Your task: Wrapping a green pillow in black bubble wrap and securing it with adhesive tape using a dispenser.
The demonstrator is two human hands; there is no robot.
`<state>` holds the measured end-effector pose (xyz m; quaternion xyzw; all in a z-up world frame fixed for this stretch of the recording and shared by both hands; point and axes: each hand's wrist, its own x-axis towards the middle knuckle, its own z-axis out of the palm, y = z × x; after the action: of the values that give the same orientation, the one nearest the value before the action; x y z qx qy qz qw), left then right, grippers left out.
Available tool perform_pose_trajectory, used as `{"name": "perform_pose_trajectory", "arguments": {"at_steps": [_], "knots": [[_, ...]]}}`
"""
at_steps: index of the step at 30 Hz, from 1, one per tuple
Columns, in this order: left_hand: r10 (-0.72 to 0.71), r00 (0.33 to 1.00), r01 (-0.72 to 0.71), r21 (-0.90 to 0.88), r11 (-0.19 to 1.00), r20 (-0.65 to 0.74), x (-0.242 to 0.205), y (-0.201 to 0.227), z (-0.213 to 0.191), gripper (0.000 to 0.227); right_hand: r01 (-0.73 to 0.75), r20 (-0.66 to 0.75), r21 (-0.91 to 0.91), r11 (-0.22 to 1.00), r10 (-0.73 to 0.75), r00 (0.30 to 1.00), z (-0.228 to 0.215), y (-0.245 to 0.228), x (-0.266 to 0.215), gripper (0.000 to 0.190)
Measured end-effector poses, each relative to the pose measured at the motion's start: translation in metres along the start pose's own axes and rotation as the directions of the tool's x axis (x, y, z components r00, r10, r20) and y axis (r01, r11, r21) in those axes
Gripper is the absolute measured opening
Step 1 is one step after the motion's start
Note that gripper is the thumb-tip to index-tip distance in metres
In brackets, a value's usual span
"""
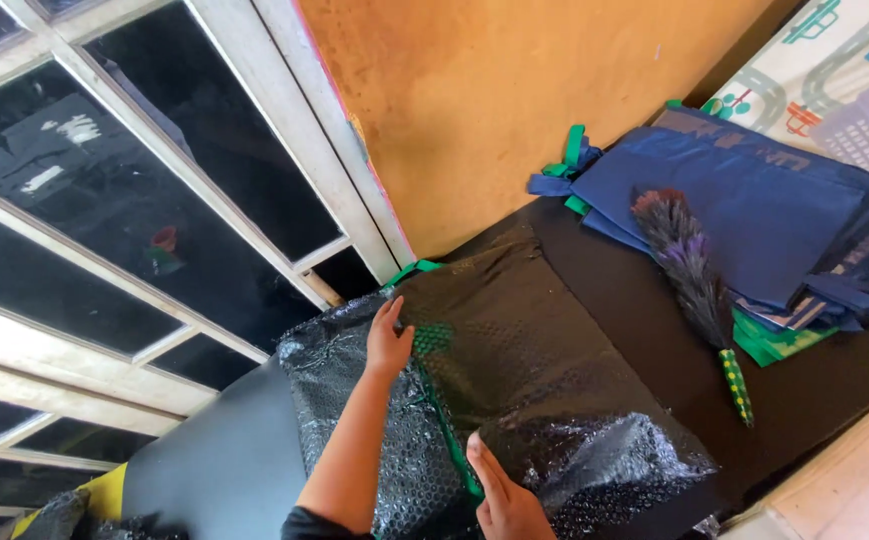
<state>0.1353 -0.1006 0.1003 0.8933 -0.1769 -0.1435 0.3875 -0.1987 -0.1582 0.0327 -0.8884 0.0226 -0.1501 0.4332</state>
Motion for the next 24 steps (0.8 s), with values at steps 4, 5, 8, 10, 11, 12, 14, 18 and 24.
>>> {"name": "perform_pose_trajectory", "arguments": {"at_steps": [4, 5, 8, 10, 11, 12, 14, 18, 24], "knots": [[0.086, 0.996, -0.087, 0.153, 0.984, 0.011, -0.004, -0.048, 0.017, 0.063, -0.059, 0.173, 0.062, 0.996, 0.048, 0.984, -0.008, -0.011, -0.003, 0.09], [0.031, 0.999, -0.037, 0.208, 0.977, 0.034, -0.004, -0.062, 0.024, 0.062, -0.04, 0.217, -0.004, 0.999, 0.04, 0.975, -0.009, -0.011, -0.001, 0.088], [-0.05, 0.993, 0.007, 0.386, 0.923, 0.103, -0.022, -0.07, 0.031, 0.061, -0.021, 0.265, -0.081, 0.996, 0.042, 0.963, -0.003, -0.005, -0.005, 0.082], [-0.067, 0.989, -0.009, 0.498, 0.867, 0.135, -0.031, -0.066, 0.026, 0.061, -0.01, 0.262, -0.099, 0.995, 0.036, 0.964, -0.004, -0.001, 0.002, 0.079], [0.202, 0.976, -0.218, 0.382, 0.898, 0.083, -0.04, -0.072, 0.023, 0.06, -0.031, 0.285, -0.081, 0.996, 0.053, 0.957, -0.005, -0.003, 0.001, 0.078], [0.449, 0.894, -0.43, 0.278, 0.859, -0.005, -0.05, -0.079, 0.021, 0.061, -0.054, 0.308, -0.064, 0.997, 0.071, 0.949, -0.006, -0.005, 0.0, 0.078], [0.484, 0.875, -0.468, 0.32, 0.824, 0.033, -0.085, -0.09, 0.005, 0.068, -0.064, 0.329, -0.11, 0.992, 0.097, 0.939, 0.003, 0.007, -0.002, 0.081], [-0.181, 0.926, -0.103, 0.682, 0.724, 0.331, -0.198, -0.018, -0.02, 0.073, -0.027, 0.249, -0.144, 0.989, 0.062, 0.967, 0.017, 0.022, -0.007, 0.096], [0.397, 0.915, -0.313, 0.759, 0.571, 0.079, -0.178, -0.149, 0.079, 0.065, -0.049, 0.314, -0.196, 0.979, 0.11, 0.943, -0.002, -0.006, -0.004, 0.096]]}}
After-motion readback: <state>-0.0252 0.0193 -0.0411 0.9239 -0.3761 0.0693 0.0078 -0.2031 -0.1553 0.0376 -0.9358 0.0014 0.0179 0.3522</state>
